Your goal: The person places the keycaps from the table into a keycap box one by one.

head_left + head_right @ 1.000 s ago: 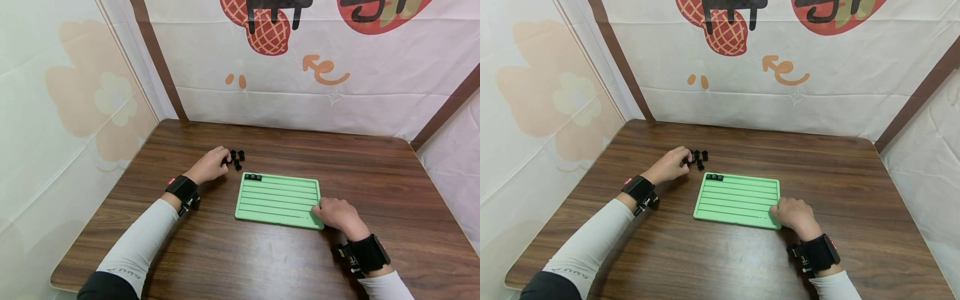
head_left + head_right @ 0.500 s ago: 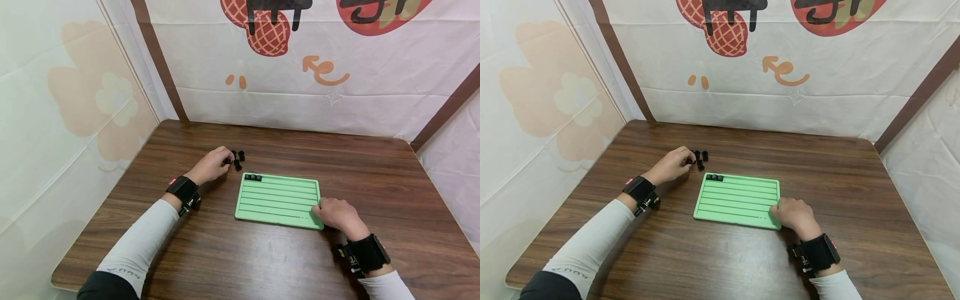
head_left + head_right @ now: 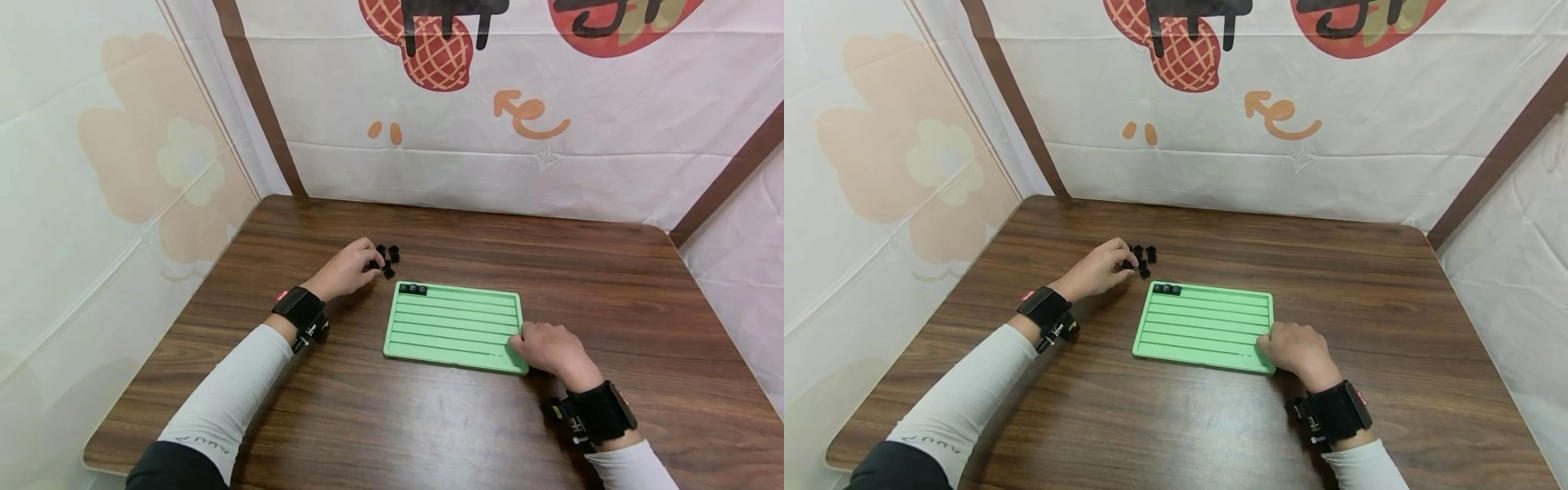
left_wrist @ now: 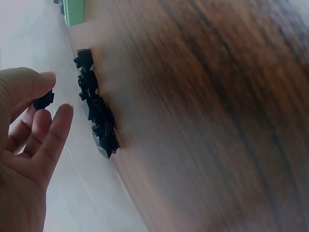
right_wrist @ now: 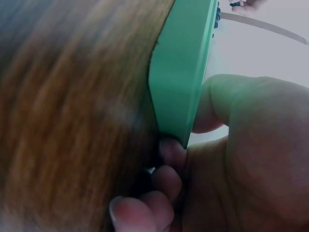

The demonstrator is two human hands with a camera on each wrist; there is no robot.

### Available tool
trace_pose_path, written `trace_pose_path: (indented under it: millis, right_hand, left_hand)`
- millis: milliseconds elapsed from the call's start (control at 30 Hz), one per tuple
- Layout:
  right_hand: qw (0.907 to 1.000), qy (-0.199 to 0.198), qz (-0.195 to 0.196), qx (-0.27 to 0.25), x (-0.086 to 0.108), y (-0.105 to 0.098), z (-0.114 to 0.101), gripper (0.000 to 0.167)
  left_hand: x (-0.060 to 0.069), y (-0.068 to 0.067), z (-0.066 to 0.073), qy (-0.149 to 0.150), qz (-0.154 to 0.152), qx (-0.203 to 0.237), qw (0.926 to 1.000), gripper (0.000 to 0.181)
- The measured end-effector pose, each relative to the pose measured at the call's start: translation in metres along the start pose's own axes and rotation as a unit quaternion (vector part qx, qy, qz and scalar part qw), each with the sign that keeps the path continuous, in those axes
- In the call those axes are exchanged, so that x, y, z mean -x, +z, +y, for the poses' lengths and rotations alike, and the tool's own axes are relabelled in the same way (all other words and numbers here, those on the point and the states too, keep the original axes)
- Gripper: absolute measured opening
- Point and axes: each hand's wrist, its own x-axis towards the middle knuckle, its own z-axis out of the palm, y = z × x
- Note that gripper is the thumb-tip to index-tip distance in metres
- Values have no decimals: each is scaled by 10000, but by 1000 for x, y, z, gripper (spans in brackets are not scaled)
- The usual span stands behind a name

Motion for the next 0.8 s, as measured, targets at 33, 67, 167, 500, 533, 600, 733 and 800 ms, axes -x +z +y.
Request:
trace_pose_path:
  millis: [33, 67, 167, 500, 533, 600, 733, 800]
  right_hand:
    - [10000, -18, -5, -2, 0, 0, 0, 27]
    - [10000, -20, -11, -6, -1, 0, 0, 27]
    - [10000, -20, -32, 23, -2, 0, 0, 27]
    - [10000, 24, -51, 77, -4, -1, 1, 27]
    - [10000, 26, -46, 84, -4, -1, 1, 27]
    - [10000, 32, -36, 86, -3, -1, 0, 27]
    - [10000, 36, -25, 68, -1, -1, -1, 27]
    - [10000, 27, -31, 37, 0, 0, -1, 27]
  left_hand:
    - [0, 0, 0, -27, -5, 13, 10000, 15]
    - [0, 0, 0, -46, -9, 25, 10000, 15]
    - [-1, 0, 1, -72, -27, 95, 9999, 15]
    - [-2, -1, 7, -26, -271, 126, 9995, 8]
    - [-3, 0, 7, -10, -280, 144, 9995, 9]
    - [-5, 0, 9, 56, -301, 190, 9993, 12]
    - [-9, 1, 16, 248, -367, 317, 9985, 18]
    - [-11, 2, 21, 264, -441, 351, 9981, 20]
